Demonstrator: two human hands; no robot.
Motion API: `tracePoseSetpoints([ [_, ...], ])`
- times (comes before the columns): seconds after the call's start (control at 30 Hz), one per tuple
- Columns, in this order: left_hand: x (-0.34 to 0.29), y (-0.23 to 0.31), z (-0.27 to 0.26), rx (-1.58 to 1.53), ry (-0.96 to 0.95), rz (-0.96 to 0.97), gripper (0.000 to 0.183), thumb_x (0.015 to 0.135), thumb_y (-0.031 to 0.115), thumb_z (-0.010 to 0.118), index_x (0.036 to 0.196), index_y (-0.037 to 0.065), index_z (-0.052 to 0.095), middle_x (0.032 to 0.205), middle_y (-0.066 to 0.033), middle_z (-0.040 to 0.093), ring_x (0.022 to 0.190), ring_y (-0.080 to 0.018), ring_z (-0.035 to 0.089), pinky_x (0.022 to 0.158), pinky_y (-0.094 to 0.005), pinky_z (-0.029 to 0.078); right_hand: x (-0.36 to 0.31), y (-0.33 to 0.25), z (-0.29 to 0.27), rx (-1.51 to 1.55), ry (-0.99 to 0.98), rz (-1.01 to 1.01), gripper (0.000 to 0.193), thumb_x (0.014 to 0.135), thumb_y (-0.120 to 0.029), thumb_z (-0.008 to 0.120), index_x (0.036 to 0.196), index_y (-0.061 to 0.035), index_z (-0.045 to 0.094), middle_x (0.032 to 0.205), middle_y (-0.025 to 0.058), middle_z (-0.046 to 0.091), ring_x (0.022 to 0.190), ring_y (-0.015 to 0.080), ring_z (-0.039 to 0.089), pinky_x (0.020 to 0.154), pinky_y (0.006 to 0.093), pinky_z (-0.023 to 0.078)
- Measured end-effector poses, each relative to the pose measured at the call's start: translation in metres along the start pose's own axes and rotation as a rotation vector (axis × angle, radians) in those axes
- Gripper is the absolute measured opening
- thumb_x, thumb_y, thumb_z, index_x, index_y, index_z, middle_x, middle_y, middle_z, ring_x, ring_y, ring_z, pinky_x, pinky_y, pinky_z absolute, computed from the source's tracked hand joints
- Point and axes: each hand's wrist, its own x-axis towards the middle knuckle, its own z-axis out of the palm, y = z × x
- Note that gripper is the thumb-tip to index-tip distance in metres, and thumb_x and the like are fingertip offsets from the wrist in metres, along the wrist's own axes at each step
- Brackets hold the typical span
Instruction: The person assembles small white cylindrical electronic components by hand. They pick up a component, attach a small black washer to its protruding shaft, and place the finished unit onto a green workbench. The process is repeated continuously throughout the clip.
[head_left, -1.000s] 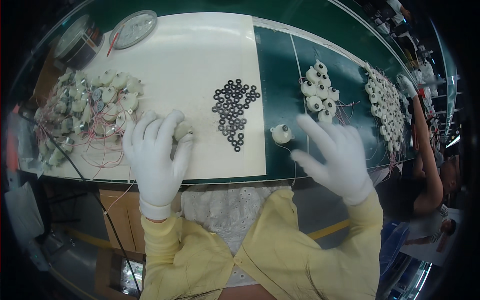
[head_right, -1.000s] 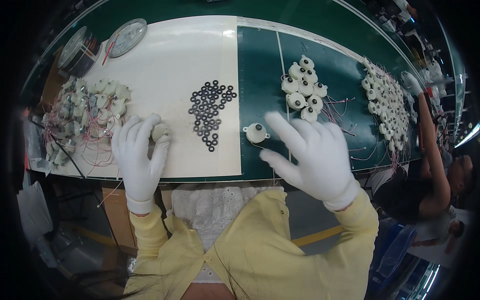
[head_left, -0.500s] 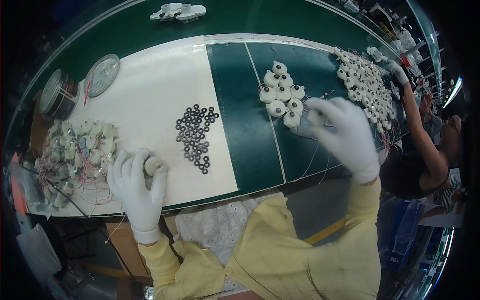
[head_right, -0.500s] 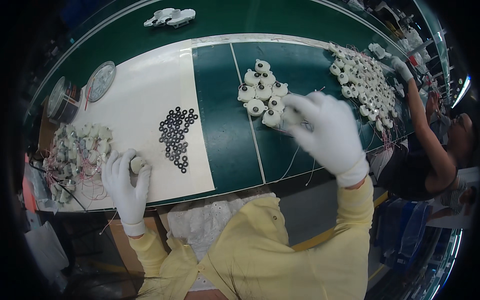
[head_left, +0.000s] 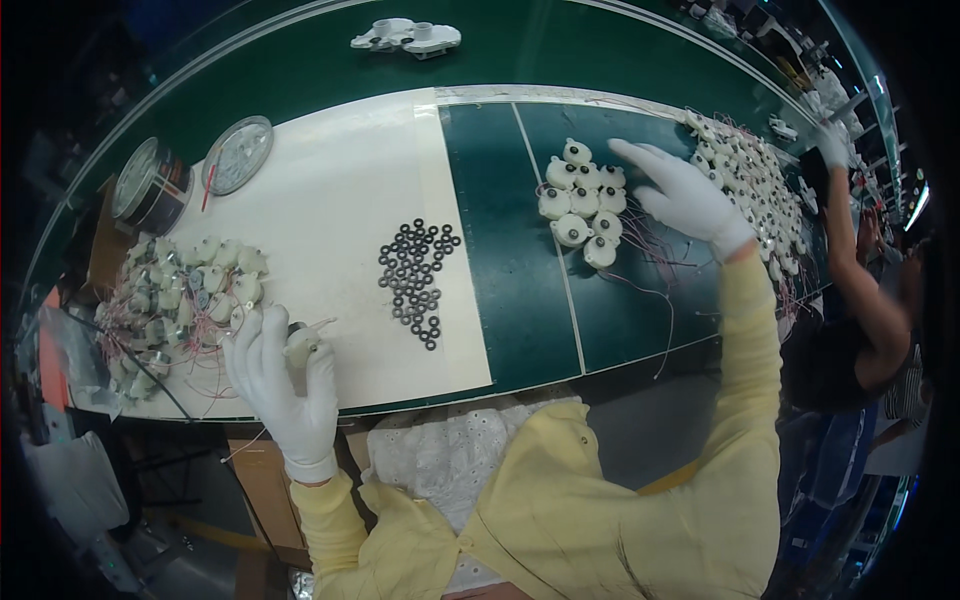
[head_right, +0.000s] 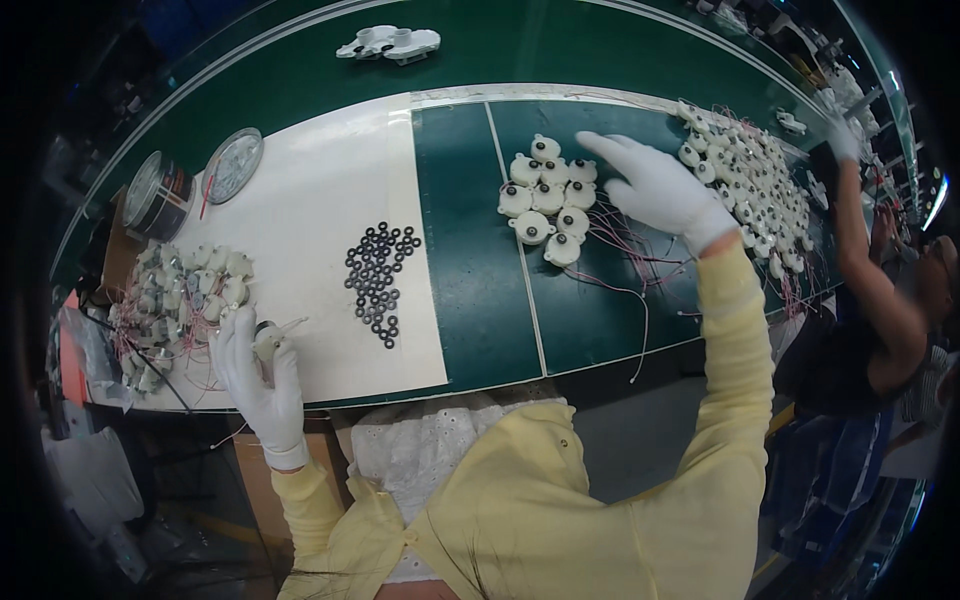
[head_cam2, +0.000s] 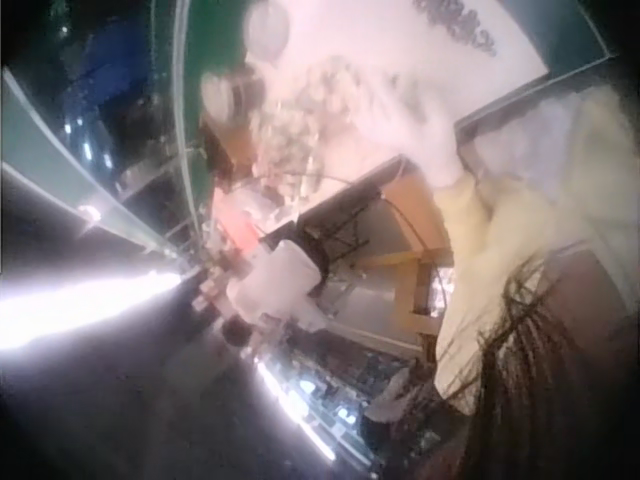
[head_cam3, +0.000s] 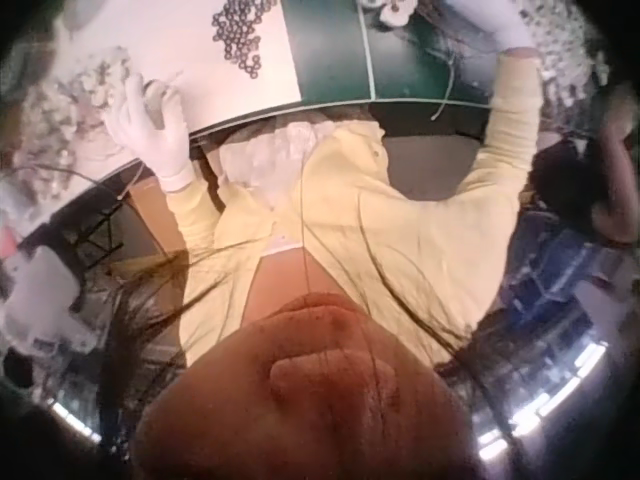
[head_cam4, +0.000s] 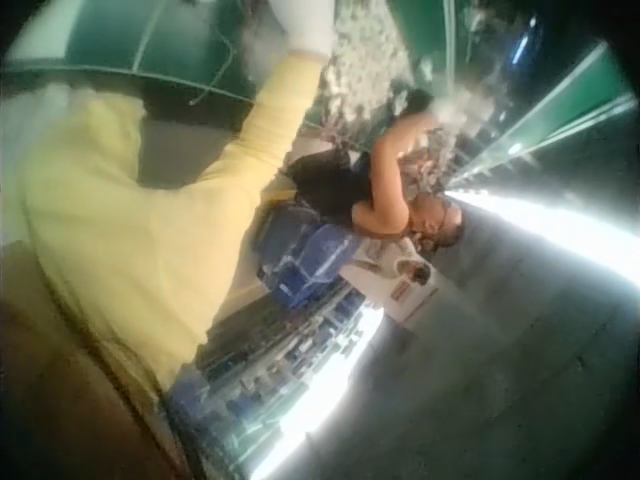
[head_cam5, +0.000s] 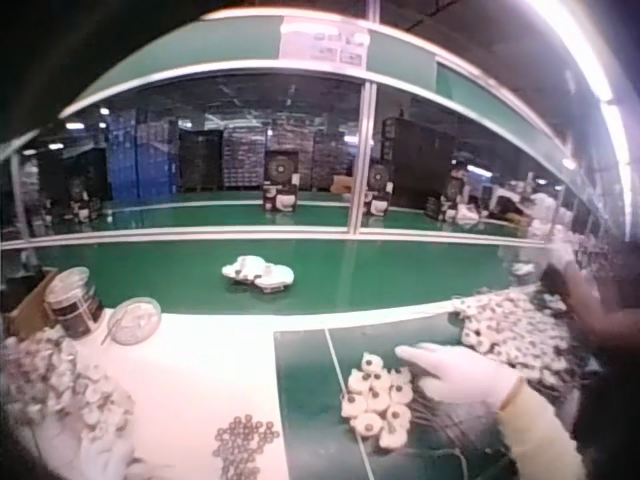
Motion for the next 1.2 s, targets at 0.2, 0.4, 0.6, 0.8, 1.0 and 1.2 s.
tracePoseSetpoints([
  [0.2, 0.013, 0.030, -0.024, -0.066, 0.106, -0.072, 0.060, 0.083, 0.018, 0.078, 0.136, -0.004, 0.061, 0.123, -0.0151, 0.068, 0.123, -0.0372, 0.060, 0.115, -0.0571, 0.034, -0.059, -0.127, 0.017, 0.183, 0.498, -0.042, 0.062, 0.084, -0.001, 0.075, 0.144, 0.0031, 0.058, 0.130, 0.0208, 0.066, 0.103, 0.0311, 0.066, 0.088, 0.0378, 0.054],
  [0.4, 0.027, 0.070, -0.033, -0.367, -0.002, 0.057, 0.063, 0.082, 0.029, 0.081, 0.132, -0.005, 0.063, 0.110, -0.0143, 0.072, 0.104, -0.0334, 0.068, 0.098, -0.0479, 0.045, -0.033, -0.248, 0.133, 0.536, 0.588, -0.543, 0.077, 0.074, -0.025, 0.088, 0.139, -0.0001, 0.055, 0.126, 0.0261, 0.064, 0.088, 0.0353, 0.066, 0.070, 0.0397, 0.046],
  [0.6, 0.008, 0.074, -0.048, -0.502, -0.189, 0.048, 0.065, 0.082, 0.041, 0.079, 0.131, 0.000, 0.067, 0.105, -0.0085, 0.072, 0.105, -0.0304, 0.067, 0.106, -0.0467, 0.042, -0.048, -0.243, 0.130, 1.047, 0.359, -0.397, 0.083, 0.080, -0.030, 0.089, 0.149, -0.0022, 0.052, 0.104, 0.0133, 0.069, 0.079, 0.0244, 0.064, 0.067, 0.0358, 0.045],
  [0.8, -0.003, 0.027, -0.023, -0.300, -0.173, -0.002, 0.049, 0.079, 0.022, 0.076, 0.125, 0.005, 0.072, 0.098, -0.0062, 0.066, 0.104, -0.0301, 0.064, 0.104, -0.0485, 0.041, -0.037, -0.221, 0.078, 2.163, 0.343, -0.443, 0.072, 0.099, -0.049, 0.069, 0.153, -0.0066, 0.048, 0.077, 0.0000, 0.059, 0.061, 0.0119, 0.051, 0.061, 0.0284, 0.040],
  [1.0, 0.047, -0.008, -0.011, 0.213, 0.062, 0.006, 0.039, 0.084, 0.018, 0.074, 0.122, 0.012, 0.071, 0.109, -0.0097, 0.067, 0.112, -0.0320, 0.061, 0.104, -0.0485, 0.041, -0.065, -0.132, 0.073, 1.401, 0.153, -0.154, 0.057, 0.101, -0.035, 0.064, 0.146, -0.0008, 0.057, 0.090, 0.0058, 0.068, 0.065, 0.0127, 0.057, 0.060, 0.0301, 0.045],
  [1.2, 0.066, -0.042, 0.021, 0.527, -0.073, -0.049, 0.025, 0.085, 0.016, 0.071, 0.110, 0.013, 0.069, 0.092, -0.0051, 0.068, 0.093, -0.0262, 0.064, 0.100, -0.0468, 0.043, -0.031, -0.166, 0.062, 0.360, -0.190, -0.185, 0.043, 0.091, -0.008, 0.072, 0.133, -0.0004, 0.068, 0.082, 0.0084, 0.068, 0.072, 0.0239, 0.064, 0.066, 0.0339, 0.048],
])
